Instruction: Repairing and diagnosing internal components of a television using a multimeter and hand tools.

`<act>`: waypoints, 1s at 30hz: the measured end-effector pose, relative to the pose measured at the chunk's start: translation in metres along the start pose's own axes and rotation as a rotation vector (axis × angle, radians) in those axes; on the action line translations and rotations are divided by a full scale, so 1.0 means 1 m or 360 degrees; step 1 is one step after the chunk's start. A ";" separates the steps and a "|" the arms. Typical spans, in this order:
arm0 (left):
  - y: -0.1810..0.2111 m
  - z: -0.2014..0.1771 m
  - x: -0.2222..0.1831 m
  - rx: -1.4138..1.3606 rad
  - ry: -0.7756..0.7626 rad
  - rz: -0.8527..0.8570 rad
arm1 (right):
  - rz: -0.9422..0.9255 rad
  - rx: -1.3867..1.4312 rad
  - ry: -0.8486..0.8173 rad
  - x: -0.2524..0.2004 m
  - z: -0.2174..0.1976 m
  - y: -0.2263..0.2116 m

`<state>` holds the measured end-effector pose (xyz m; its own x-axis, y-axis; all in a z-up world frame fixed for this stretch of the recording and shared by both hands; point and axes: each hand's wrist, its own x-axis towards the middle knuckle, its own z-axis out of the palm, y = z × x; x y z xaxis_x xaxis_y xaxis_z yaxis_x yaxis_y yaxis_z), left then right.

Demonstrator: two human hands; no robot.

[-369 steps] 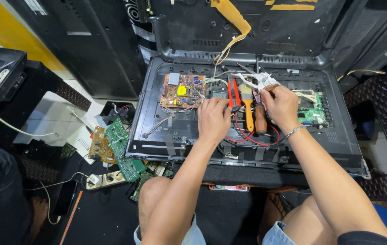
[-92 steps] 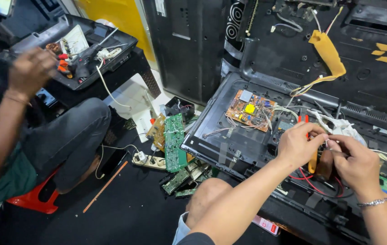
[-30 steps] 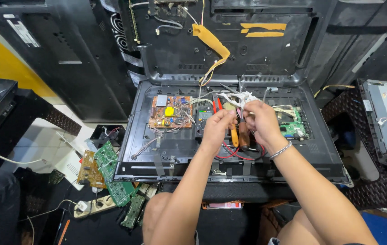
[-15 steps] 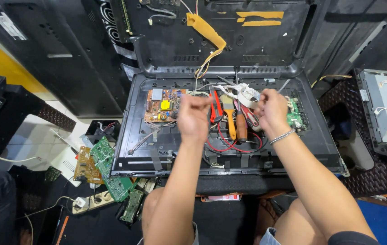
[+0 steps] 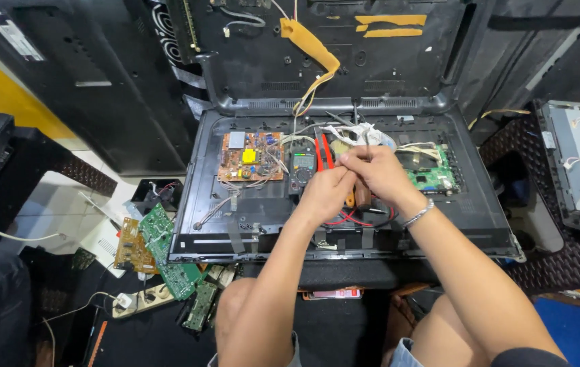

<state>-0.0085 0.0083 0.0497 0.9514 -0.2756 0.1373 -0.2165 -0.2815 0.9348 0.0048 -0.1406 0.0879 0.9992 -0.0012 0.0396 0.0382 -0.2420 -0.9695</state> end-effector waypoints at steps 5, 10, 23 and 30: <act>-0.001 -0.006 0.002 0.0252 0.0135 -0.0061 | 0.0067 -0.0306 0.0350 0.030 -0.023 0.012; 0.017 -0.035 -0.012 0.0134 0.0689 -0.0009 | -0.0130 -0.0500 0.0739 0.081 -0.087 0.076; -0.004 -0.027 -0.004 0.0880 0.0489 -0.0692 | 0.0067 -0.1668 -0.0079 0.057 -0.030 0.052; -0.008 -0.042 -0.011 0.0799 0.0397 -0.0750 | -0.0193 -0.1592 0.0194 0.089 -0.050 0.089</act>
<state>-0.0077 0.0525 0.0544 0.9769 0.1793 -0.1161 0.2108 -0.7224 0.6586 0.0967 -0.2104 0.0170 0.9792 -0.0085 0.2029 0.0566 -0.9482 -0.3126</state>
